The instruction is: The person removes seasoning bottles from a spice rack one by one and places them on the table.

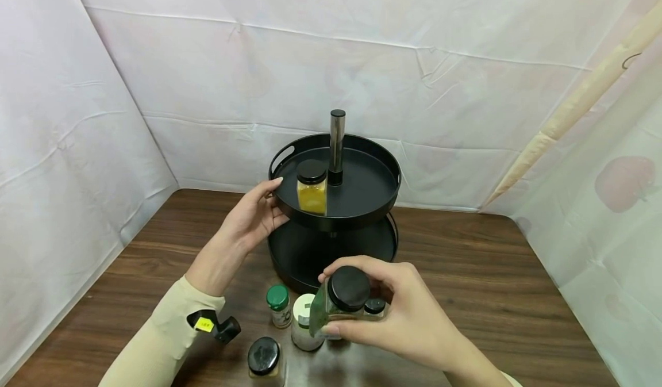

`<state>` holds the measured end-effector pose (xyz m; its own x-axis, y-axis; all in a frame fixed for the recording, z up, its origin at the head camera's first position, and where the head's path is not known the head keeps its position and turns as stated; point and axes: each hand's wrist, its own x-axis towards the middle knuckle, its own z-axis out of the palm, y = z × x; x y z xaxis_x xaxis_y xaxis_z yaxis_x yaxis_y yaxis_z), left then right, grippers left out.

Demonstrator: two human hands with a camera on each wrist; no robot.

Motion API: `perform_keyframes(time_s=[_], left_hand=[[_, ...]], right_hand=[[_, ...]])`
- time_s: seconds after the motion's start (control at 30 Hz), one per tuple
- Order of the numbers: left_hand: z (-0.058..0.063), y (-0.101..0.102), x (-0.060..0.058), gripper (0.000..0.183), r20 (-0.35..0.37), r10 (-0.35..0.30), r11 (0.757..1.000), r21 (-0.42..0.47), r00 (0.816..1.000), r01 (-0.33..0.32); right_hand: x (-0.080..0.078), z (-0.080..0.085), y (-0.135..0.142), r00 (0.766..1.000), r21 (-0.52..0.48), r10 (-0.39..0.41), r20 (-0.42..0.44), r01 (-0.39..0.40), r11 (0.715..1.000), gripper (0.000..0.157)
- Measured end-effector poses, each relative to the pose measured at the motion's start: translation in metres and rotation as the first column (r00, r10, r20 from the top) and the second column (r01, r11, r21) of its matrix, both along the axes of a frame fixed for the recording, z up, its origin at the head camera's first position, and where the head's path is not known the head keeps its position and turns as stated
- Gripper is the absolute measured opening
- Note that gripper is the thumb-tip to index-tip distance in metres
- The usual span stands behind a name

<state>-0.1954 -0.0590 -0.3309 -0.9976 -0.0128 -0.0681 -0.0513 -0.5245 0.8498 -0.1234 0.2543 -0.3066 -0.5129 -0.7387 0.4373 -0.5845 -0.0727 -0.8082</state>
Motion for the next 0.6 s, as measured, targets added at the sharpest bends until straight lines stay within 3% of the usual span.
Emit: perform_keyframes(time_s=[0.37,0.6], left_hand=[[-0.001,-0.001,0.001,0.026,0.010,0.006,1.000,0.004,1.000,-0.006],[0.000,0.000,0.000,0.025,0.007,0.002,1.000,0.002,1.000,-0.002]], right_hand=[[0.004,-0.017,-0.001,0.998,0.016,0.051,0.036,-0.051,0.999,0.055],[0.010,-0.033,-0.003,0.999,0.037,0.044,0.009,-0.044,0.998,0.054]])
